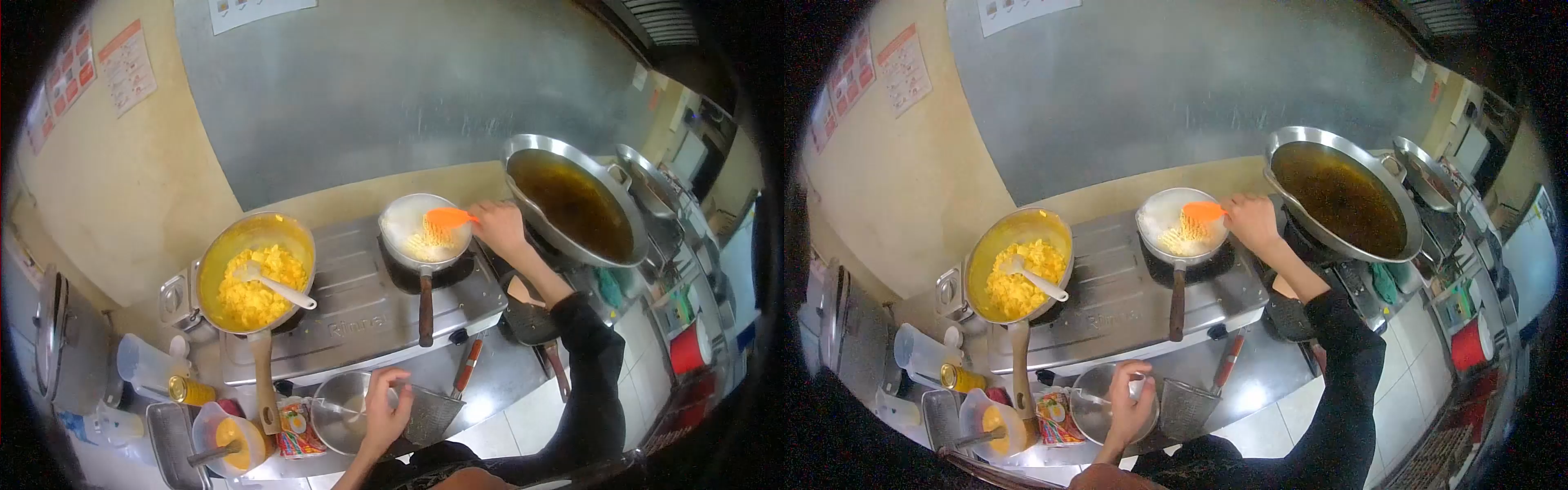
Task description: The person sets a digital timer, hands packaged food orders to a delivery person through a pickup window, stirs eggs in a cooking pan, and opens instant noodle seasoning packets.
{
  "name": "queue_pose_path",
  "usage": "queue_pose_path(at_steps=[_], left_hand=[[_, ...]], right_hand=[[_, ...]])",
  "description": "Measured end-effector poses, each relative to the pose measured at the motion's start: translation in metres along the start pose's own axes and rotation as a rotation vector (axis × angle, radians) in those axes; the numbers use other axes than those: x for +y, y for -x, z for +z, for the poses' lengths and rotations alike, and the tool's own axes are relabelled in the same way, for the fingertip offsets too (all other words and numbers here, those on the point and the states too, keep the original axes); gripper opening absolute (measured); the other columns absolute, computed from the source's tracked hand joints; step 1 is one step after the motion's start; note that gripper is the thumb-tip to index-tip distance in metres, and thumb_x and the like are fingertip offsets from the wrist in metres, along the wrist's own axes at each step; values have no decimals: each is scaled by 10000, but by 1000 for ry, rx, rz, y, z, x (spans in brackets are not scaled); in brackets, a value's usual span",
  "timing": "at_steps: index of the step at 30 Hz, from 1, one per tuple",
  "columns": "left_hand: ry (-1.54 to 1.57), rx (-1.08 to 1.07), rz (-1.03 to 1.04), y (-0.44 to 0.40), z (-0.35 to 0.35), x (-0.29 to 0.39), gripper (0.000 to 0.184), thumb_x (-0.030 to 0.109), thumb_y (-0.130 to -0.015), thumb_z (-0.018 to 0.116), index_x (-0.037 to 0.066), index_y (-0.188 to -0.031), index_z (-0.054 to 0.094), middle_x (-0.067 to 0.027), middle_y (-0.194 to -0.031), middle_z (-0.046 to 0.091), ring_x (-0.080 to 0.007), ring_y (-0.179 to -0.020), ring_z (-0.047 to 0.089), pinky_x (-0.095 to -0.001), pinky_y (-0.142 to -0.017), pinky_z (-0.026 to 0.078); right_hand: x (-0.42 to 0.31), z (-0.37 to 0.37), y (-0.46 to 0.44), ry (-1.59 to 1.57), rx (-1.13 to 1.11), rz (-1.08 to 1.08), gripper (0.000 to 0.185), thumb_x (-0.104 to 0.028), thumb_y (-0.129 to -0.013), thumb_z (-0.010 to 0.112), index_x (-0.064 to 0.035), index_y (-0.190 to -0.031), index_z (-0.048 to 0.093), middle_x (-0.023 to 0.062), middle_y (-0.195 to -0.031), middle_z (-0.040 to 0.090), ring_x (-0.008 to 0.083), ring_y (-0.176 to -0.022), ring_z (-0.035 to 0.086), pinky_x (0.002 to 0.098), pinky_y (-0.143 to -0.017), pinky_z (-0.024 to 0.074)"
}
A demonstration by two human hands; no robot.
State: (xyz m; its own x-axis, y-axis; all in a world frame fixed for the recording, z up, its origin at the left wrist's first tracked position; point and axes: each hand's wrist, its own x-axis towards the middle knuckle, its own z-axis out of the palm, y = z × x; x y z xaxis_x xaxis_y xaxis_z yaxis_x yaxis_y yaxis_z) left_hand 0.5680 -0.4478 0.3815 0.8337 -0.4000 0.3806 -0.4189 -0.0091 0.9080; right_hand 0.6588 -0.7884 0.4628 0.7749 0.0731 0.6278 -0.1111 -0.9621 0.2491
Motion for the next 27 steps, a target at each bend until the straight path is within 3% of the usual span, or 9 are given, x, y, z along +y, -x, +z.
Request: queue_pose_path(at_steps=[5, 7, 11, 13, 15, 21, 24, 25, 27], left_hand=[[6, 38, -112, -15, 19, -13, 190, 5, -757, 540, 30, -945, 526, -116, -909, 520, -224, -856, 518, -294, -733, 415], [-28, 39, -131, -20, 25, -17, 189, -6, -768, 526, 26, -954, 513, -78, -956, 516, -161, -895, 506, -271, -768, 414], [23, 31, -157, -27, 38, -29, 212, 36, -803, 531, 36, -1010, 484, -64, -983, 505, -150, -896, 496, -268, -769, 406], [252, 25, -309, -28, 46, -37, 300, 99, -826, 539, 39, -1099, 430, -89, -1045, 467, -177, -903, 510, -294, -795, 420], [246, 22, -316, -27, 51, -40, 321, 110, -833, 537, 36, -1117, 407, -86, -1051, 460, -166, -906, 507, -290, -791, 426], [234, -2, -361, -34, 58, -42, 331, 115, -841, 534, 42, -1114, 362, -109, -1073, 440, -151, -877, 521, -281, -755, 453], [608, 23, -509, -36, 72, -59, 307, 169, -886, 481, 116, -1096, 264, -89, -985, 432, -191, -816, 577, -283, -705, 459], [607, 25, -505, -37, 74, -63, 307, 169, -886, 481, 116, -1096, 264, -89, -985, 432, -191, -816, 577, -283, -705, 459], [694, 3, -582, -38, 75, -66, 263, 163, -887, 477, 116, -1043, 271, -79, -964, 429, -190, -803, 580, -282, -704, 470]], right_hand=[[1, 9, 1, -1, -46, -49, 106, -138, -598, 596, -105, -698, 588, 50, -661, 554, 217, -623, 576, 337, -562, 448], [2, 11, 0, -2, -66, -63, 96, -134, -594, 594, -101, -683, 587, 52, -662, 554, 216, -629, 577, 335, -555, 451], [7, 1, -20, 81, -29, -40, 72, -135, -613, 583, -98, -672, 603, 54, -654, 565, 214, -619, 588, 337, -527, 460], [10, -1, -36, 90, -2, -38, 64, -136, -626, 580, -98, -664, 614, 58, -654, 578, 215, -616, 598, 336, -522, 465], [11, -1, -50, 255, -362, 115, 135, -221, -608, 621, -102, -671, 636, 95, -679, 604, 228, -647, 614, 344, -527, 460], [-3, -39, -70, 246, -513, 207, 215, -282, -601, 658, -95, -708, 654, 105, -680, 625, 233, -673, 629, 330, -565, 477], [-16, -59, -68, 222, -667, 209, 238, -294, -604, 661, -96, -736, 661, 113, -713, 634, 237, -692, 633, 319, -583, 486], [-22, -64, -64, 222, -662, 207, 238, -294, -604, 661, -96, -736, 661, 113, -713, 634, 237, -692, 633, 319, -583, 486], [-34, -73, -53, 121, -741, 247, 169, -194, -638, 611, -88, -759, 662, 98, -745, 642, 222, -716, 639, 304, -621, 498]])
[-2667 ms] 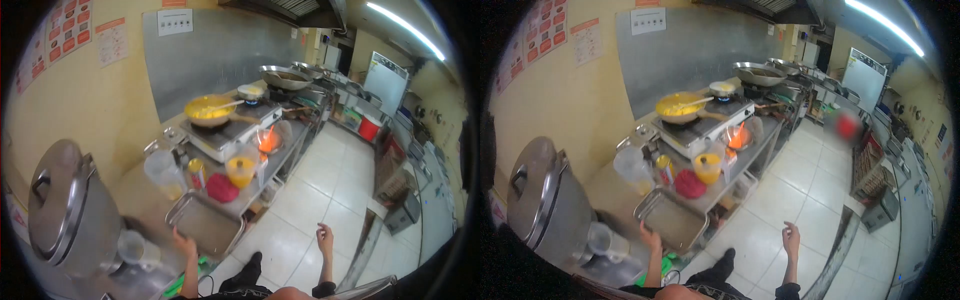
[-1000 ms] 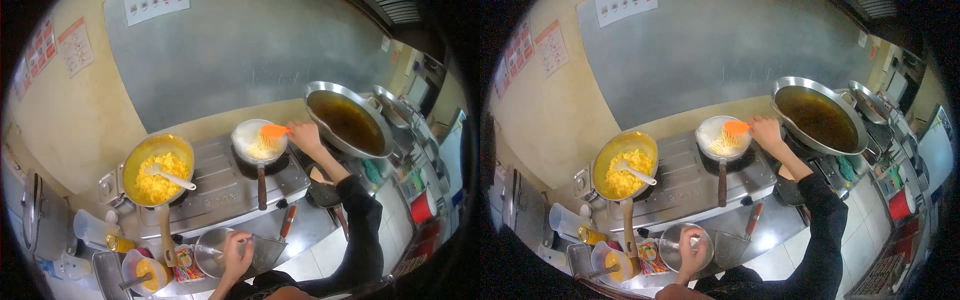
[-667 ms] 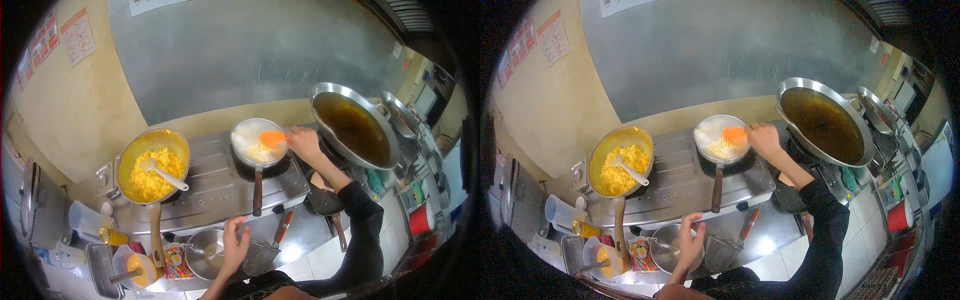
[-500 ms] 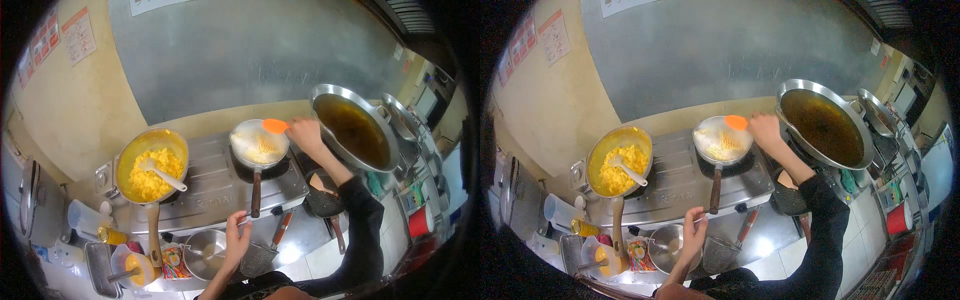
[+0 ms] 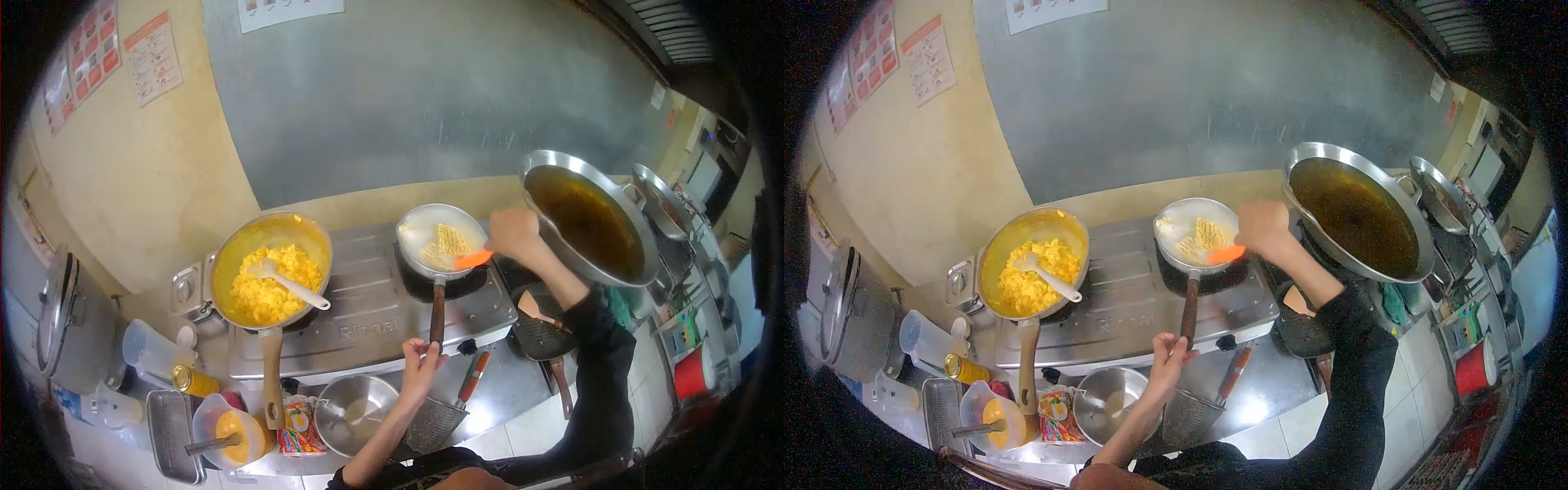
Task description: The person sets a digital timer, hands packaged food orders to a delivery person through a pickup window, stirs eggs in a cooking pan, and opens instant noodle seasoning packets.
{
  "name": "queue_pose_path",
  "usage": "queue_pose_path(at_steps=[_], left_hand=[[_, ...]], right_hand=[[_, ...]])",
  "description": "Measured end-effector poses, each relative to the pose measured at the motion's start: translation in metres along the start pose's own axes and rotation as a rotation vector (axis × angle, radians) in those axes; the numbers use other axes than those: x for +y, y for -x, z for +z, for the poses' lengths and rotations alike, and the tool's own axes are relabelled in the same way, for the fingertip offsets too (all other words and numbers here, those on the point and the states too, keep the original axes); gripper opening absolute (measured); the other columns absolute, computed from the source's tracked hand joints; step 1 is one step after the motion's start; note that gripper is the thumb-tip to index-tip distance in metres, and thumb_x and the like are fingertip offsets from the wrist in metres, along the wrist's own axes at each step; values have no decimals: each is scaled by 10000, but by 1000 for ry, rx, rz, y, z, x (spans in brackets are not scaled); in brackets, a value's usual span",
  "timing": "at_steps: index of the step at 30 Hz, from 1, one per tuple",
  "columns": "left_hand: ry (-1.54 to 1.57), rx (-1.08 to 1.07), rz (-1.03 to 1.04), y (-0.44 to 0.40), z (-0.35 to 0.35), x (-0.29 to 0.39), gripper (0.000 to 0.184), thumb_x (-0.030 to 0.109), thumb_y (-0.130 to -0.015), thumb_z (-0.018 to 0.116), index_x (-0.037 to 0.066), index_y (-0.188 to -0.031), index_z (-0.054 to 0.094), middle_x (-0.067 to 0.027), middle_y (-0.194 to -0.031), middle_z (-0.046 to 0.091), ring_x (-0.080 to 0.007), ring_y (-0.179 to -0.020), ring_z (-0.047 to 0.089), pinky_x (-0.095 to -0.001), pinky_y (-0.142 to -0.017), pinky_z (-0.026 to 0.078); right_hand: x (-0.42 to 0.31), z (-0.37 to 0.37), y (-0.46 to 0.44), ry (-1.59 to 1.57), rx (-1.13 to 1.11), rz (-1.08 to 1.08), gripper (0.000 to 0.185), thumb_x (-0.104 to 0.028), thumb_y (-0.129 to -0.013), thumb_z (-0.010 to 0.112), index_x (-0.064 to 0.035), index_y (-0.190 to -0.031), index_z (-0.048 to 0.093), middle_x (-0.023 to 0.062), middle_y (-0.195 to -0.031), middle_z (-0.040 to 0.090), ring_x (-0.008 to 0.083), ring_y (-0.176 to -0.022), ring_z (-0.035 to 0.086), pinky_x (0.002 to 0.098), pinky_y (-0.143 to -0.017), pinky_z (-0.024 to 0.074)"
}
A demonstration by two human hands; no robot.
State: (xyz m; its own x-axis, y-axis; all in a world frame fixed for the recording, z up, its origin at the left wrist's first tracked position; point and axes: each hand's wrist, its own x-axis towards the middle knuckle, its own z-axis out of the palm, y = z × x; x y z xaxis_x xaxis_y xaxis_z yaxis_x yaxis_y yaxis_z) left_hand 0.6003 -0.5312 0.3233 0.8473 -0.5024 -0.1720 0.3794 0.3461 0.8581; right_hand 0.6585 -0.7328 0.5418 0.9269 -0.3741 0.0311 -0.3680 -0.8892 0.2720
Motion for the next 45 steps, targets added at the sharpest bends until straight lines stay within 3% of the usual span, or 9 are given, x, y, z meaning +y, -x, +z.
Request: queue_pose_path(at_steps=[7, 13, 16, 25, 29, 32, 34, 37, 45], left_hand=[[-38, -38, -42, -8, -1, -1, 245, 142, -886, 473, 124, -1005, 260, -76, -938, 436, -189, -805, 589, -283, -697, 486], [-23, -43, -34, -11, 0, -2, 239, 122, -886, 464, 125, -997, 253, -85, -938, 447, -190, -796, 594, -289, -688, 488], [-24, -41, -45, -12, -1, -4, 244, 116, -885, 464, 128, -1000, 249, -87, -938, 450, -190, -799, 593, -289, -687, 487], [-46, -53, -71, -9, -1, 5, 279, 122, -879, 481, 139, -1026, 244, -93, -938, 463, -188, -814, 583, -294, -710, 471], [-44, -58, -46, -13, -7, -3, 290, 129, -875, 492, 137, -1025, 244, -92, -926, 465, -183, -811, 577, -292, -714, 465], [-48, -54, -57, -14, -6, -4, 295, 130, -872, 499, 132, -1023, 246, -90, -911, 469, -179, -803, 573, -290, -712, 465], [-44, -63, 8, -10, -5, -1, 303, 129, -868, 506, 127, -1024, 246, -92, -906, 471, -176, -798, 570, -289, -708, 464], [-42, -57, -23, -11, -6, -2, 312, 126, -867, 507, 118, -1033, 244, -97, -913, 465, -176, -805, 567, -287, -708, 465], [4, -58, -32, -9, -2, 3, 323, 124, -868, 506, 114, -1051, 240, -95, -908, 461, -177, -809, 564, -280, -707, 465]], right_hand=[[-25, 68, 7, -12, 149, 126, 127, -104, -741, 530, -91, -755, 656, 109, -737, 639, 246, -714, 640, 324, -583, 503], [-16, 86, 8, -25, 311, 201, 186, -167, -759, 500, -73, -693, 646, 138, -709, 627, 276, -663, 632, 359, -560, 499], [-13, 83, 3, 15, 397, 172, 98, -110, -709, 542, -88, -667, 628, 106, -672, 626, 246, -634, 635, 332, -517, 494], [-21, 80, -62, 44, 519, 18, 106, -121, -710, 541, -104, -652, 629, 92, -659, 616, 227, -624, 629, 323, -499, 478], [-28, 64, -84, 69, 463, 19, 100, -133, -717, 539, -115, -689, 633, 80, -677, 615, 223, -622, 630, 312, -492, 474], [-30, 43, -84, 13, 464, 111, 106, -149, -721, 535, -126, -745, 636, 77, -722, 613, 217, -695, 620, 329, -560, 467], [-23, 61, -96, 170, 734, -47, 143, -155, -715, 533, -143, -810, 639, 78, -793, 610, 219, -795, 587, 354, -651, 436], [-17, 79, -96, 120, 731, -177, 211, -164, -686, 528, -143, -867, 636, 84, -896, 577, 235, -820, 537, 377, -729, 411], [3, 93, -77, 122, 721, -246, 163, -164, -675, 546, -162, -801, 650, 48, -752, 579, 220, -790, 542, 360, -697, 391]])
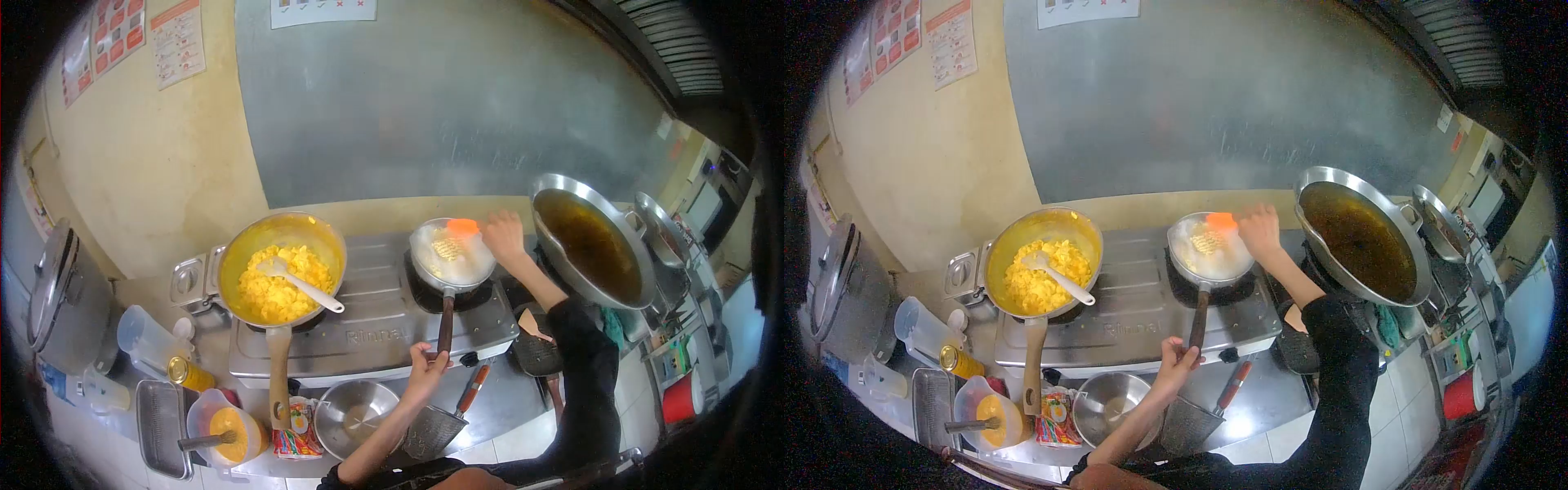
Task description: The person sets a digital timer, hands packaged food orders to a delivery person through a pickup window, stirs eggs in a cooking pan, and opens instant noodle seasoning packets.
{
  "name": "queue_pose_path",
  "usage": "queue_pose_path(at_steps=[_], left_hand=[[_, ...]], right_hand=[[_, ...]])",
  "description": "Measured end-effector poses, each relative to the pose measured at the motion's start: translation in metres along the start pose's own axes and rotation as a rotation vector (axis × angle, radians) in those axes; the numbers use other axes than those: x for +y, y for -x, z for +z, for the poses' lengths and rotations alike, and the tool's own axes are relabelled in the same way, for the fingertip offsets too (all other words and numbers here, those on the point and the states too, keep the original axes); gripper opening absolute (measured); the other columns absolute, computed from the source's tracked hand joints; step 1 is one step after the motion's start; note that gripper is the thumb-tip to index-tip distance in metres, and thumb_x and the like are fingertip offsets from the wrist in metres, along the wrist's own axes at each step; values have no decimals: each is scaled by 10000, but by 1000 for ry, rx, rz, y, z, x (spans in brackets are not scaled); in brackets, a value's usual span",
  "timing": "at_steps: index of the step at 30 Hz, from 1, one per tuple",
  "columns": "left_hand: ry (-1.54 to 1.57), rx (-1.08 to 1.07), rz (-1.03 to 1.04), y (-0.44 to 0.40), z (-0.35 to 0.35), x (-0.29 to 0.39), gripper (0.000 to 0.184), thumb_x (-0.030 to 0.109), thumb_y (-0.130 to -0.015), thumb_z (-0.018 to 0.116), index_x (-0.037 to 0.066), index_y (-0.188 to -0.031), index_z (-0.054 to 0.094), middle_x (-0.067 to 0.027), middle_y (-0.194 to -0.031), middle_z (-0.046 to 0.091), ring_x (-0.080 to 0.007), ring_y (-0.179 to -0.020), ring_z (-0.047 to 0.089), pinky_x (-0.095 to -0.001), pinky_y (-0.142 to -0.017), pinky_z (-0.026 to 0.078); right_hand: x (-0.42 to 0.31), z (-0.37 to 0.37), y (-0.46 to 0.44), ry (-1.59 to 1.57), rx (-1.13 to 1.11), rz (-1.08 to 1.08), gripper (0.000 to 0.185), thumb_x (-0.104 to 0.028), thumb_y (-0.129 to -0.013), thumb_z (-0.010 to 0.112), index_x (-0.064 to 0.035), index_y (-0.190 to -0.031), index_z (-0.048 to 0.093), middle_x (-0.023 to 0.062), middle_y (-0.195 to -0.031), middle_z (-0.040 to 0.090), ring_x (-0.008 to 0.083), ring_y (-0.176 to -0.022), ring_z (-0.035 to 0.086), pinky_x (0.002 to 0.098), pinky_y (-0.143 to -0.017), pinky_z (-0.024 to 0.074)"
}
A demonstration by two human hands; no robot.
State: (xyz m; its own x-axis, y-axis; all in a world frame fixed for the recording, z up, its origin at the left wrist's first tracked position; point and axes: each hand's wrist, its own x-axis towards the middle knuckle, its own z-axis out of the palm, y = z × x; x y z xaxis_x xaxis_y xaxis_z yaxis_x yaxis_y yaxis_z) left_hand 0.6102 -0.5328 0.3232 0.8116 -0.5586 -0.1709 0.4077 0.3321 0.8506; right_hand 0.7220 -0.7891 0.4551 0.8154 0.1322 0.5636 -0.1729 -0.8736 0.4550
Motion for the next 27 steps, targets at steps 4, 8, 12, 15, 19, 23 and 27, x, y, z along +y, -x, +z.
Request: queue_pose_path(at_steps=[4, 8, 12, 15, 19, 23, 27], left_hand=[[-38, -11, -10, -3, -4, -3, 324, 123, -867, 509, 120, -1053, 244, -93, -913, 460, -177, -806, 561, -283, -712, 464], [9, -3, -19, -1, -4, -4, 320, 133, -866, 513, 121, -1048, 250, -91, -909, 468, -176, -805, 560, -286, -715, 464], [-25, 19, -24, -1, -3, -2, 316, 147, -867, 516, 121, -1046, 257, -87, -899, 479, -178, -792, 568, -287, -710, 464], [-51, 40, -25, 0, -2, -1, 331, 164, -863, 525, 120, -1051, 256, -87, -890, 491, -179, -782, 575, -285, -701, 463], [-124, 61, -31, 4, 0, 3, 363, 198, -855, 544, 112, -1056, 254, -101, -891, 514, -180, -781, 582, -281, -682, 455], [-91, 34, 4, 3, -4, -3, 370, 208, -855, 544, 104, -1059, 253, -114, -903, 523, -180, -788, 581, -278, -673, 449], [-85, 31, 17, 3, -3, -3, 364, 208, -859, 538, 109, -1061, 251, -99, -891, 511, -177, -788, 580, -274, -673, 445]], right_hand=[[-3, -51, -5, -22, 5, 63, 117, -131, -671, 557, -145, -734, 655, 48, -757, 591, 212, -786, 554, 344, -702, 387], [10, -55, 1, 74, -174, 192, 93, -138, -659, 573, -140, -701, 656, 49, -748, 591, 213, -785, 555, 349, -690, 391], [21, -32, 8, 101, -302, 216, 88, -172, -666, 588, -130, -688, 662, 84, -749, 616, 225, -766, 592, 349, -681, 421], [27, -10, 13, -39, -459, 297, 110, -209, -668, 599, -138, -713, 670, 100, -740, 630, 242, -752, 615, 355, -671, 462], [27, -1, 19, -192, -544, 327, 134, -279, -657, 608, -211, -747, 683, 93, -739, 639, 263, -744, 623, 354, -652, 501], [27, -16, 16, -297, -564, 364, 130, -303, -649, 611, -269, -752, 684, 83, -762, 640, 243, -737, 624, 346, -655, 498], [12, -31, 11, -263, -500, 342, 142, -300, -647, 607, -273, -762, 687, 82, -744, 636, 224, -701, 622, 338, -623, 494]])
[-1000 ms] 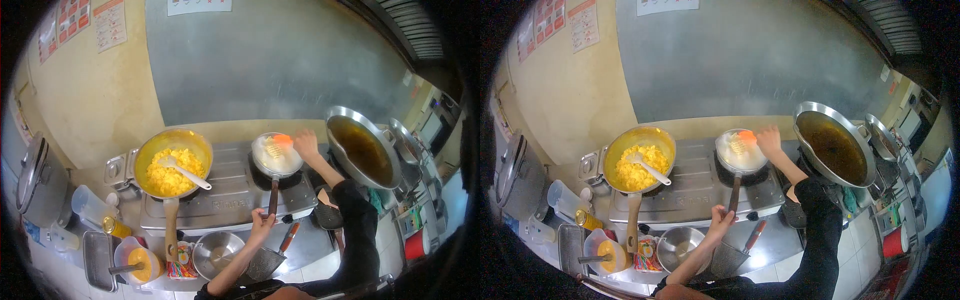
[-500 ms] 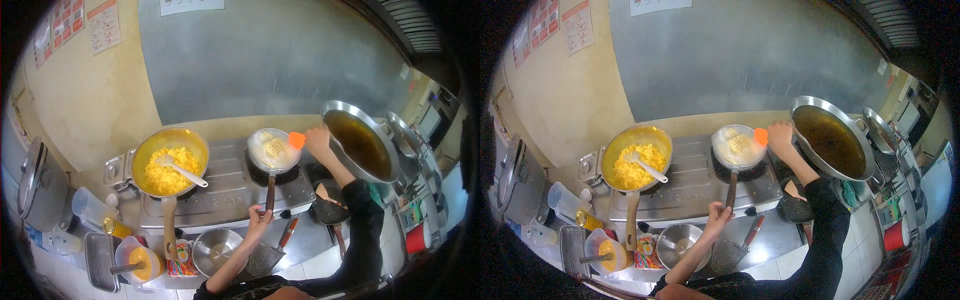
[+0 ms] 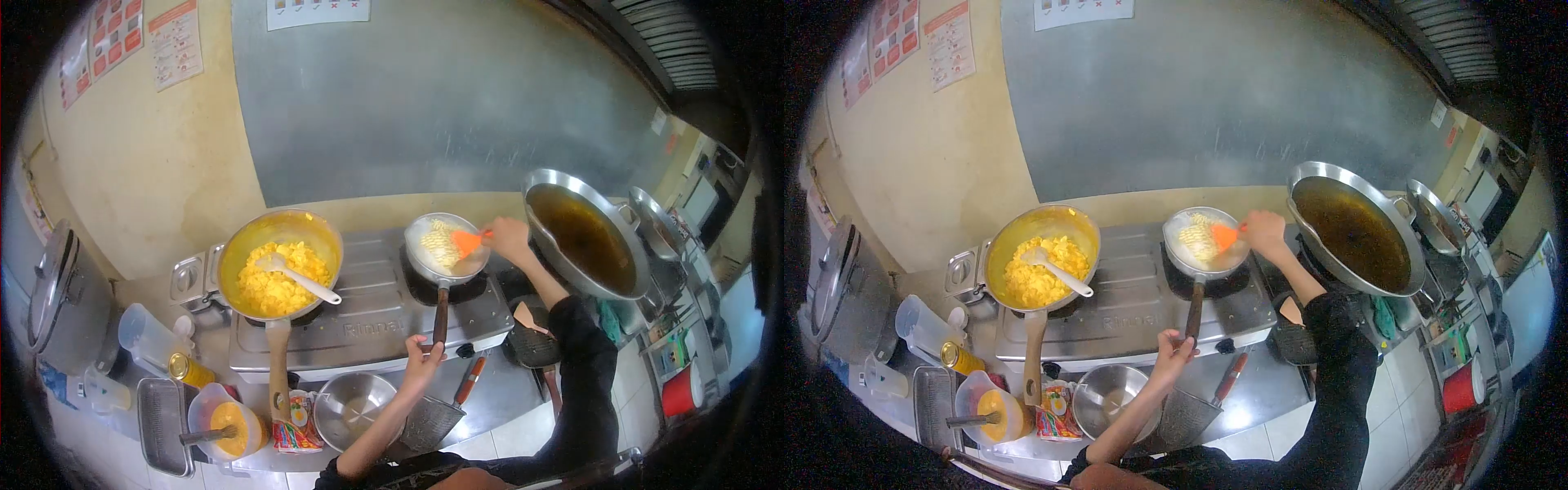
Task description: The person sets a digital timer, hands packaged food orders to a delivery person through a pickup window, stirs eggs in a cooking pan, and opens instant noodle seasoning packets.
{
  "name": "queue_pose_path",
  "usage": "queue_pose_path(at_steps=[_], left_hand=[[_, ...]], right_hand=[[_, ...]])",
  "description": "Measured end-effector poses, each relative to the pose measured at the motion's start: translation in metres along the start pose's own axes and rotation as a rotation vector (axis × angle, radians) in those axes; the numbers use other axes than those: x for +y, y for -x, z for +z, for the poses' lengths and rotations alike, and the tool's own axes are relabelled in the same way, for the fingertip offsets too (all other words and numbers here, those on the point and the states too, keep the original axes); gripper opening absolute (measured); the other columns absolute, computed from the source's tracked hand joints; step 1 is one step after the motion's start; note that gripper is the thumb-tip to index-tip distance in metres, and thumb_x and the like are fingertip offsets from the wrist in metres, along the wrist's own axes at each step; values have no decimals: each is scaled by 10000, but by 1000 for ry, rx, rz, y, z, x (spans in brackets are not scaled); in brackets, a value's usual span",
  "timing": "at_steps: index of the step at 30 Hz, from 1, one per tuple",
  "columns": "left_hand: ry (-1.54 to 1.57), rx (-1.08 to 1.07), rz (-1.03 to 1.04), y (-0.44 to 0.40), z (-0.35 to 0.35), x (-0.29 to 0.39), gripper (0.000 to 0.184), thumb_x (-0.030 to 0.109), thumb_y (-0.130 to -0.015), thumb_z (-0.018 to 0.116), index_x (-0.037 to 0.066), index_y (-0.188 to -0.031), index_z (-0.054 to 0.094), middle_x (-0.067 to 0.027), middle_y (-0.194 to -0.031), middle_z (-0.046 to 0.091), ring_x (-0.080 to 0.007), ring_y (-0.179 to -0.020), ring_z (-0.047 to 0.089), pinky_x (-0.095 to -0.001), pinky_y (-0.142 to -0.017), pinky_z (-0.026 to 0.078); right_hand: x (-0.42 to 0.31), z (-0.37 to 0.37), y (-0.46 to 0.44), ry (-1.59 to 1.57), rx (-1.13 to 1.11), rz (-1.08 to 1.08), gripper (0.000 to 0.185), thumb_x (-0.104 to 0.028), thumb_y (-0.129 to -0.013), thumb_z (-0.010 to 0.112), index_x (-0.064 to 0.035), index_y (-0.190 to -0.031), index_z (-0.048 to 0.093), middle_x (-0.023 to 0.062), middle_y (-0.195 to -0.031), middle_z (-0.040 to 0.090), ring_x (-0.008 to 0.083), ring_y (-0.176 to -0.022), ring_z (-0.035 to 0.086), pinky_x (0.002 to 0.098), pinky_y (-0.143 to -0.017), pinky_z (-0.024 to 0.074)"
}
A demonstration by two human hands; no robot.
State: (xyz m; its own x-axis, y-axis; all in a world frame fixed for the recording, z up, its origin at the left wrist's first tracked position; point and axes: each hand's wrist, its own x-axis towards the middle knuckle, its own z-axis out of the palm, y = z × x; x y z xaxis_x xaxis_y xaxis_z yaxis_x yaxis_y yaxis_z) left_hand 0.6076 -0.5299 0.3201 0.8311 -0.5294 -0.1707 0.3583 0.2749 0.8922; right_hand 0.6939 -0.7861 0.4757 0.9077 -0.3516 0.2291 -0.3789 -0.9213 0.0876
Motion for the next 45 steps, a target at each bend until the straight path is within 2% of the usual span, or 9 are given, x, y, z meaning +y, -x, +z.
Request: queue_pose_path(at_steps=[4, 8, 10, 14, 25, 35, 40, 41, 45], left_hand=[[-21, -6, -21, 0, 0, 3, 368, 201, -862, 533, 115, -1072, 244, -93, -899, 494, -171, -792, 572, -272, -673, 447], [-28, -11, -36, 0, -1, 3, 371, 193, -862, 531, 116, -1079, 240, -106, -922, 486, -172, -795, 569, -270, -673, 450], [-7, -14, -3, -3, -2, -4, 380, 185, -860, 534, 119, -1087, 238, -111, -934, 480, -176, -798, 568, -268, -673, 452], [-14, -7, -4, -4, -3, -4, 388, 183, -857, 539, 122, -1093, 238, -108, -930, 479, -179, -794, 568, -273, -678, 454], [-35, 19, -2, 1, 1, 4, 411, 184, -851, 545, 107, -1100, 228, -114, -939, 481, -185, -806, 572, -280, -675, 458], [-75, 55, -1, 4, 1, 3, 410, 180, -848, 551, 93, -1084, 228, -132, -923, 485, -184, -792, 571, -270, -662, 454], [-70, 41, 85, -3, 1, -9, 393, 177, -851, 542, 95, -1073, 228, -119, -891, 493, -174, -764, 563, -276, -657, 451], [-74, 35, 78, -1, 2, -10, 393, 177, -851, 542, 95, -1073, 228, -119, -891, 493, -174, -764, 563, -276, -657, 451], [-79, 50, 113, -4, 11, -4, 378, 162, -856, 528, 93, -1072, 227, -103, -872, 499, -165, -756, 557, -274, -656, 445]], right_hand=[[-34, -10, 10, 48, 144, -103, 117, -252, -639, 603, -248, -725, 682, 79, -687, 621, 237, -648, 617, 341, -547, 475], [-67, -19, 24, 138, 159, -196, 98, -208, -642, 590, -192, -698, 669, 76, -704, 612, 225, -695, 610, 348, -574, 461], [-74, -12, 31, 230, 359, -446, 103, -175, -652, 567, -147, -700, 653, 69, -753, 603, 205, -771, 583, 352, -617, 434], [-81, -25, 51, 311, 354, -469, 114, -159, -666, 556, -125, -725, 648, 53, -779, 585, 202, -815, 541, 347, -653, 405], [-78, -29, 63, 114, 590, -396, 106, -153, -636, 551, -121, -694, 634, 34, -709, 546, 199, -727, 524, 328, -573, 401], [-69, 18, 36, 145, 456, -387, 90, -168, -617, 559, -126, -619, 639, 54, -678, 541, 220, -631, 540, 342, -520, 417], [-54, -27, 32, 150, 697, -315, 143, -126, -583, 564, -131, -691, 658, 67, -658, 526, 234, -637, 534, 348, -533, 441], [-47, -21, 29, 178, 597, -332, 144, -122, -634, 549, -123, -740, 647, 61, -706, 538, 226, -716, 534, 358, -565, 426], [-27, 3, 34, 250, 515, -443, 161, -116, -636, 550, -123, -766, 645, 63, -718, 536, 227, -717, 524, 345, -587, 426]])
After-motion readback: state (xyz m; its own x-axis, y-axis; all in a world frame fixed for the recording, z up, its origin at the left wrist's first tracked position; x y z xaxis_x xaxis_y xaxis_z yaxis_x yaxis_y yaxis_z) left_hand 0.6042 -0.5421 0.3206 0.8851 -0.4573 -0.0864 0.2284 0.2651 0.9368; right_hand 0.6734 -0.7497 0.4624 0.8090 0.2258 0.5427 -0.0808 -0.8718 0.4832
